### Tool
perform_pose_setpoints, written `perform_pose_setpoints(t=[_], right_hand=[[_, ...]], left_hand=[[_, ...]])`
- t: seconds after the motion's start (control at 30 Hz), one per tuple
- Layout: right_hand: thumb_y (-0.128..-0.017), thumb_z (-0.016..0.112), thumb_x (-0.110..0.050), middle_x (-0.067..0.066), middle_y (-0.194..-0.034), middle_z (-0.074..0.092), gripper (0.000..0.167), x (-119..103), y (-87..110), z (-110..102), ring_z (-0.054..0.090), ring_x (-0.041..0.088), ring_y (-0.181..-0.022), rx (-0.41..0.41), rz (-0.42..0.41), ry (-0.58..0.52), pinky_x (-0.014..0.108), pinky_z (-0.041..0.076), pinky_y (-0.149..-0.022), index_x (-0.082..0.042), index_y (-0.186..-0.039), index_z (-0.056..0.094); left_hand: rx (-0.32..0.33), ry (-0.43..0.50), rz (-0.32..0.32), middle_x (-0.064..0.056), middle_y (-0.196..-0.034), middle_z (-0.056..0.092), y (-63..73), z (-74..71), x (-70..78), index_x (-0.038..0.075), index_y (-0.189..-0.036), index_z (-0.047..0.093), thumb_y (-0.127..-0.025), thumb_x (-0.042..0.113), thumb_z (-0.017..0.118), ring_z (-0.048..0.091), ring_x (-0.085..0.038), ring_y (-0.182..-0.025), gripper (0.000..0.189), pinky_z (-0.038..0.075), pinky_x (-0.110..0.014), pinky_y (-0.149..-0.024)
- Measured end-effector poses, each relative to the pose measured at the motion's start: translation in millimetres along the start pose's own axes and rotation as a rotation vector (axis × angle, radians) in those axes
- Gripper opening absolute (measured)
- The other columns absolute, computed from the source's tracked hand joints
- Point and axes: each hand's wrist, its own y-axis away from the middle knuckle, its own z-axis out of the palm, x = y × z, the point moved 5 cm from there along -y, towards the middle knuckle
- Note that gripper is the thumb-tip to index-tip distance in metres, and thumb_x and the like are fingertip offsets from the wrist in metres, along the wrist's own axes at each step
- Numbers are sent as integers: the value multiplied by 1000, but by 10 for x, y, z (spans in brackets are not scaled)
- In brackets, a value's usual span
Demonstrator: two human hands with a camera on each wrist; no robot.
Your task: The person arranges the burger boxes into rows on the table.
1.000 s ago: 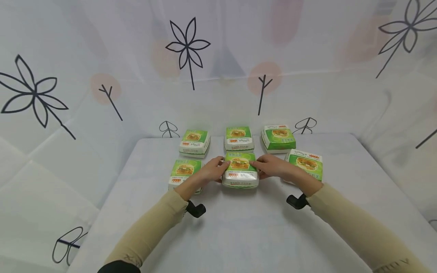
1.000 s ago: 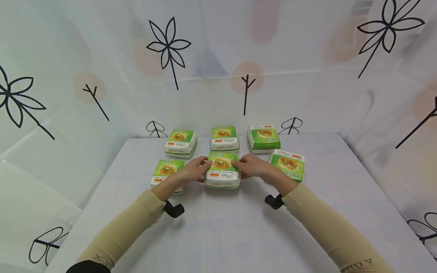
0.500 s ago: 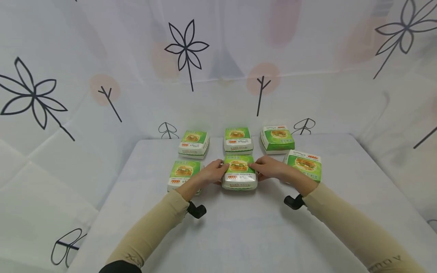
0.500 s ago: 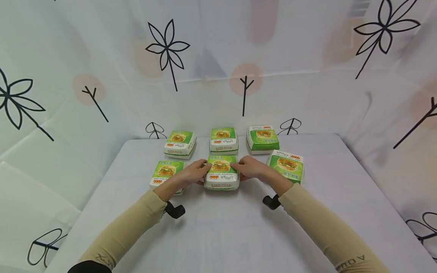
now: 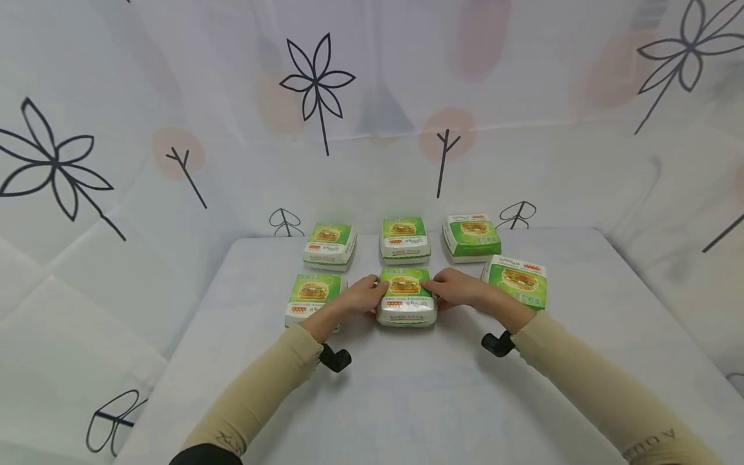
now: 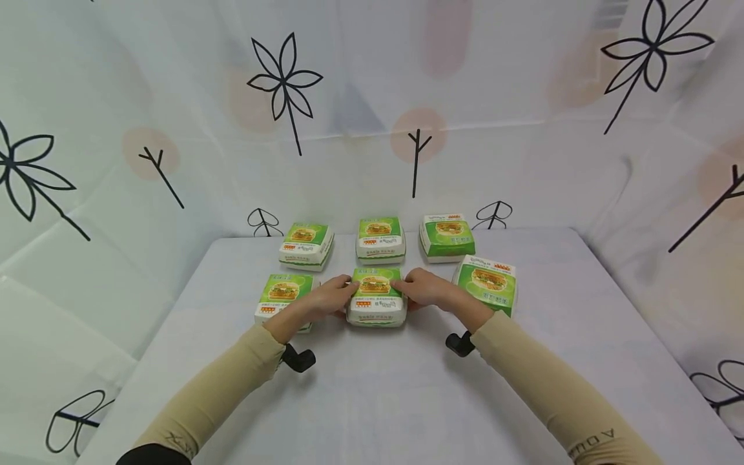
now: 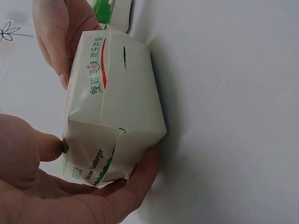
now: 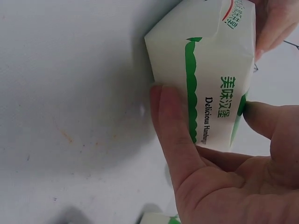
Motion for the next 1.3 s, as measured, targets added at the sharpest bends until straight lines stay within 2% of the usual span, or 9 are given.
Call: perform_pose_setpoints(t=[0.2, 0.3, 0.43, 0.5, 0.53, 0.57, 0.8, 1.13, 1.3], right_hand=[[-110, 49, -32, 20, -118, 67, 50, -34, 20, -53, 70, 25, -101, 4, 12, 9, 38, 61, -86, 14, -129, 57], [-109, 50, -32, 22, -120, 66, 51, -66, 79, -89, 71, 25, -99, 13, -3, 37, 38, 61, -85, 14, -129, 57], [-108, 51, -36, 25, -125, 63, 56, -114, 212, -154, 71, 26, -97, 30, -14, 109, 42, 60, -88, 13, -134, 52], [-108, 51, -38, 27, -127, 62, 59, -141, 292, -193, 72, 29, -99, 33, -18, 142, 45, 59, -90, 13, -138, 48], [-108, 51, -39, 28, -127, 62, 60, -152, 328, -216, 72, 30, -100, 33, -21, 152, 46, 59, -91, 13, -139, 47], [-108, 51, -39, 29, -128, 62, 60, -162, 361, -240, 71, 32, -101, 35, -26, 162, 47, 59, -91, 13, -139, 47], [-108, 51, -39, 29, -133, 60, 64, -215, 582, -442, 69, 35, -108, 54, -75, 225, 45, 59, -89, 11, -146, 42], [-107, 51, -42, 18, -126, 65, 65, -105, 765, -741, 65, 34, -115, 106, -99, 278, 51, 55, -94, 9, -147, 44], [-108, 50, -40, 19, -128, 63, 59, -57, 790, -900, 64, 35, -115, 146, -125, 307, 53, 54, -94, 7, -143, 49]], left_hand=[[-23, -49, 10, -19, -125, 58, 49, -36, 77, -3, -140, 43, -113, 35, 37, 61, -28, -111, 47, 58, -46, -89], [0, -174, 48, -24, -144, 49, 124, -83, 178, -6, -149, 36, -112, 38, 35, 57, -32, -121, 58, 58, -45, -91], [47, -408, 106, -25, -166, 20, 234, -148, 345, -7, -160, 14, -111, 45, 34, 32, -36, -149, 74, 38, -47, -117], [68, -486, 138, -26, -166, 20, 262, -171, 421, -6, -161, 14, -111, 46, 35, 27, -37, -151, 75, 28, -48, -123], [79, -512, 157, -26, -166, 19, 268, -179, 457, -5, -161, 13, -111, 47, 36, 21, -36, -154, 76, 25, -49, -124], [91, -526, 179, -27, -165, 20, 266, -183, 493, -5, -161, 14, -110, 47, 37, 22, -37, -154, 76, 25, -49, -124], [128, -508, 286, -23, -166, 23, 221, -131, 718, 1, -163, 16, -108, 46, 45, 24, -35, -153, 76, 27, -50, -123], [151, -466, 355, -16, -167, 24, 43, 62, 885, 7, -163, 19, -107, 39, 54, 23, -30, -154, 74, 26, -47, -124], [161, -463, 371, -14, -168, 23, -46, 166, 984, 7, -164, 17, -106, 41, 55, 23, -29, -155, 78, 26, -46, -124]])
